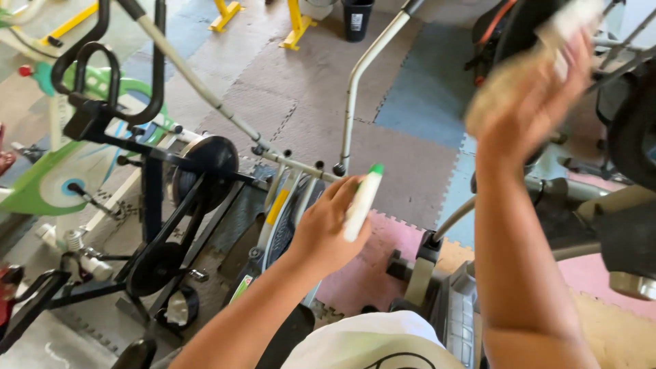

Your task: Cleaning and wiping down various exercise machines using a spray bottle and a cloth.

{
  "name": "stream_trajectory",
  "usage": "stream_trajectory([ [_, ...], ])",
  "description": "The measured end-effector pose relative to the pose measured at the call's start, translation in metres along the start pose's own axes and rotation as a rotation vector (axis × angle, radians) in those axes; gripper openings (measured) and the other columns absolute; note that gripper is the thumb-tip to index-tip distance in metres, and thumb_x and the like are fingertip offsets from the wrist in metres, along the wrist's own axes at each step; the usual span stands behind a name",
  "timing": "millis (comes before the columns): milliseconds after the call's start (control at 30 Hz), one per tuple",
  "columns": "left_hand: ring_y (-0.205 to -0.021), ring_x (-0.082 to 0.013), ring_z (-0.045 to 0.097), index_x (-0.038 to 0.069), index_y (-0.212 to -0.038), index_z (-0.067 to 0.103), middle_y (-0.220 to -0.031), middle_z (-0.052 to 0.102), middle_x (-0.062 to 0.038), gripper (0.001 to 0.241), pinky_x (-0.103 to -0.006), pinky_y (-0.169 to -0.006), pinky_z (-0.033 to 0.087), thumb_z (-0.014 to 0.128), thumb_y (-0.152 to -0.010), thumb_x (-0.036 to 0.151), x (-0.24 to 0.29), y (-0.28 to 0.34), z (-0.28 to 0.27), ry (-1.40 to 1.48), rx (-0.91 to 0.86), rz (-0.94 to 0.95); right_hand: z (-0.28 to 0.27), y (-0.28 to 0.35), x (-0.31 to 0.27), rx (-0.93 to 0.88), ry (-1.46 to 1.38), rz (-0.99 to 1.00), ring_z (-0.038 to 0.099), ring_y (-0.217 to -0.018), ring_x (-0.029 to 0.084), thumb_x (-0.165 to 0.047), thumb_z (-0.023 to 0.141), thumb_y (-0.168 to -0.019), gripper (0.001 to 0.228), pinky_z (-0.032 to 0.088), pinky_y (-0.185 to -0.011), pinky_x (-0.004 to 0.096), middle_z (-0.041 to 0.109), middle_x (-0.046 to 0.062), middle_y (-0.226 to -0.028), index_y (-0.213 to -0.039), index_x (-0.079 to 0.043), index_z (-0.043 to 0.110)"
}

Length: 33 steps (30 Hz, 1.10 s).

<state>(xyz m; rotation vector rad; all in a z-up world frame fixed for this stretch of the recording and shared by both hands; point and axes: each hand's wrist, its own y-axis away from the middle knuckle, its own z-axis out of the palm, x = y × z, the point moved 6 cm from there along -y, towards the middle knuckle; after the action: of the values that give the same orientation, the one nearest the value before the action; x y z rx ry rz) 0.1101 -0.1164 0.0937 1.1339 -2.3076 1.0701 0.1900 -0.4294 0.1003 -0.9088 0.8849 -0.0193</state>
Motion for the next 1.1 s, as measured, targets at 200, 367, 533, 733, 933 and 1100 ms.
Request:
stream_trajectory([
  [200,-0.117,-0.0384,0.066,0.006,-0.139,0.053,-0.134,0.064,-0.015,0.053,-0.0446,-0.096,0.057,0.068,-0.089,0.016,0.059,-0.082,0.035,0.111,0.022,0.124,0.029,-0.02,0.02,-0.113,0.581,-0.47,0.035,-0.152,0.033,-0.039,0.049,-0.12,0.067,0.032,-0.129,0.042,0.027,0.018,-0.169,-0.164,-0.002,0.014],
  [367,-0.116,-0.0365,0.068,0.007,-0.139,0.053,-0.134,0.065,-0.013,0.049,-0.0425,-0.096,0.059,0.067,-0.091,0.014,0.076,-0.108,0.071,0.209,0.001,0.177,-0.029,-0.004,0.044,-0.214,0.864,-0.387,0.053,-0.143,0.039,-0.045,0.069,-0.114,0.072,0.041,-0.121,0.047,0.052,0.021,-0.157,-0.161,0.0,0.036],
  [533,-0.114,-0.0379,0.068,0.009,-0.136,0.055,-0.129,0.066,-0.013,0.049,-0.0444,-0.095,0.059,0.069,-0.089,0.016,0.066,-0.111,0.106,0.198,-0.049,0.117,-0.068,0.008,0.052,-0.338,0.99,-0.406,0.058,-0.128,0.039,-0.036,0.075,-0.104,0.061,0.043,-0.111,0.051,0.061,0.018,-0.139,-0.148,-0.002,0.052],
  [733,-0.116,-0.0375,0.067,0.009,-0.137,0.055,-0.135,0.065,-0.012,0.055,-0.0453,-0.094,0.057,0.068,-0.084,0.016,0.064,-0.115,0.114,0.234,-0.121,0.063,-0.139,0.03,0.138,-0.248,0.32,0.076,0.054,-0.124,0.022,-0.043,0.064,-0.113,0.057,0.045,-0.11,0.04,0.056,0.01,-0.135,-0.15,-0.004,0.045],
  [933,-0.118,-0.0381,0.065,0.01,-0.138,0.054,-0.136,0.063,-0.012,0.055,-0.0461,-0.095,0.055,0.069,-0.085,0.019,0.054,-0.12,0.12,0.253,-0.235,0.016,-0.151,0.034,0.164,-0.075,-0.076,0.468,0.058,-0.107,0.011,-0.044,0.047,-0.114,0.044,0.05,-0.094,0.028,0.061,0.001,-0.121,-0.138,-0.008,0.049],
  [1100,-0.119,-0.0402,0.063,0.009,-0.138,0.054,-0.138,0.061,-0.015,0.056,-0.0466,-0.097,0.053,0.068,-0.085,0.018,0.031,-0.128,0.121,0.29,-0.236,0.052,-0.118,0.024,0.13,0.006,0.034,0.354,0.058,-0.103,0.009,-0.037,0.044,-0.117,0.036,0.049,-0.092,0.026,0.063,0.0,-0.117,-0.131,-0.007,0.058],
])
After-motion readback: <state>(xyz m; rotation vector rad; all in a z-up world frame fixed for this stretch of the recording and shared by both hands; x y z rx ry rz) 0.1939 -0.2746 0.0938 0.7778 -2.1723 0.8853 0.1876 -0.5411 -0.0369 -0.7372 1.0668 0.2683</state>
